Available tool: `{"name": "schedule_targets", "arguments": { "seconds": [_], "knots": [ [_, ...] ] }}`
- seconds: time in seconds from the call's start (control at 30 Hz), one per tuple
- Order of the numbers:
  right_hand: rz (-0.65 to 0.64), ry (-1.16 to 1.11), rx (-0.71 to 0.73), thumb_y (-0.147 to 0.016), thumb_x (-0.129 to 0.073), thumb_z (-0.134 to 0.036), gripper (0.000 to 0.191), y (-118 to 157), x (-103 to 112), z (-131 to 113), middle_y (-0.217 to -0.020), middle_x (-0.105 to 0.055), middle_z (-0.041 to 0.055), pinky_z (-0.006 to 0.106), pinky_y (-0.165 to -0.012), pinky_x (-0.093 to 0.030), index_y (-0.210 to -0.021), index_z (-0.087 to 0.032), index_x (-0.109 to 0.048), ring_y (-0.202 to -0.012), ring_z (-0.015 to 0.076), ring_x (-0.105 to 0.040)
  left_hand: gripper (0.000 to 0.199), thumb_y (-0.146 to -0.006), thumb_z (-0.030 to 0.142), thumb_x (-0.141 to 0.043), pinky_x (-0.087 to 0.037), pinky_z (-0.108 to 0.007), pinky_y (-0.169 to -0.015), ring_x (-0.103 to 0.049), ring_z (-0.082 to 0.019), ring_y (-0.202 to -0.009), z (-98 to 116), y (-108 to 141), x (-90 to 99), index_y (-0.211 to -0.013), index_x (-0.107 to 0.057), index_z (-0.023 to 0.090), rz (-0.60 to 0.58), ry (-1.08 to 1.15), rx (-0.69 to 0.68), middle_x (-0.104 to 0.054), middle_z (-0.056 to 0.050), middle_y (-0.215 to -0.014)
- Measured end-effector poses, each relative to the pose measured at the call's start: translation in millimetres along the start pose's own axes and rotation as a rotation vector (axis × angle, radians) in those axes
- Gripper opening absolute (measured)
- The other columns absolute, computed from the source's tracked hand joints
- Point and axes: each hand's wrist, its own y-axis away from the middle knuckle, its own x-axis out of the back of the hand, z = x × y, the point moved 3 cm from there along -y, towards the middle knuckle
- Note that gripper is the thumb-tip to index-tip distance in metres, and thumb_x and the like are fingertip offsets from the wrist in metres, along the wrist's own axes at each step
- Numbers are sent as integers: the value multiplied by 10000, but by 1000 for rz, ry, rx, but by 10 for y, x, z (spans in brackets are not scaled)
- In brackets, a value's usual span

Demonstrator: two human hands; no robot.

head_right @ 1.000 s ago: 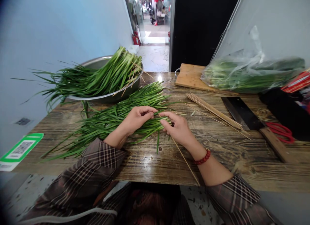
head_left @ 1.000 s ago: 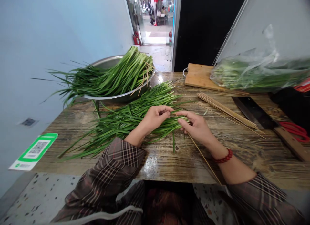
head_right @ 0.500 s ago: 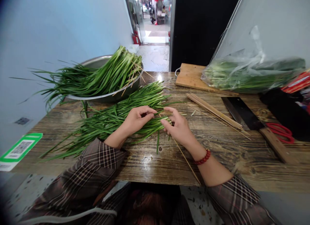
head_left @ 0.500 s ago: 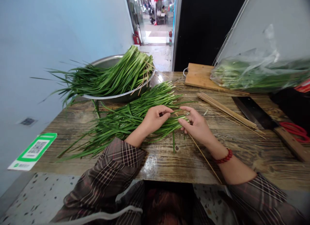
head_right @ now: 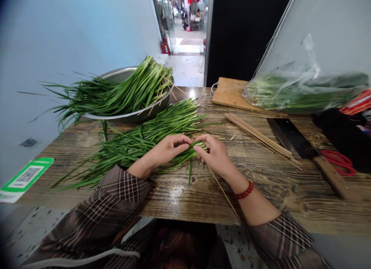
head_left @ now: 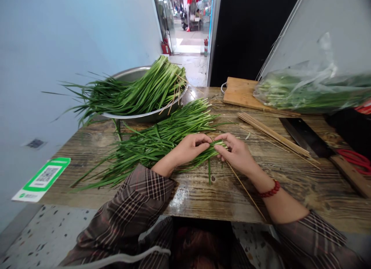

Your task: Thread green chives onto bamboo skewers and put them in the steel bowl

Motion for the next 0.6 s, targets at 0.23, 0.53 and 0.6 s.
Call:
{"name": "schedule_targets", "arguments": {
  "seconds": [0.23,0.53,0.6],
  "knots": [
    [-45,16,-104,-834,-600,-439,331,-17,-36,91,-599,-596,-44,219,-454,-442,-1050,-193,-554,-456,117,-589,69,-792,141,-554,-390,-210,-621,-502,-95,-634,-100,8,-131,-816,-618,128,66,-27,43,-583,18,-689],
    [10,85,-109,-875,-524,-481,304,-25,-52,119,-518,-587,-26,218,-455,-414,-848,-185,-588,-422,119,-561,103,-784,180,-591,-434,-220,-633,-572,-111,-646,-64,11,-83,-833,-662,123,111,-35,70,-659,-12,-719],
    [28,124,-73,-873,-532,-458,277,-20,-44,120,-530,-594,-23,222,-455,-407,-841,-188,-587,-421,118,-552,163,-804,232,-593,-472,-236,-674,-617,-126,-687,-80,-9,45,-892,-667,117,172,27,75,-696,-43,-788]
  ]
}}
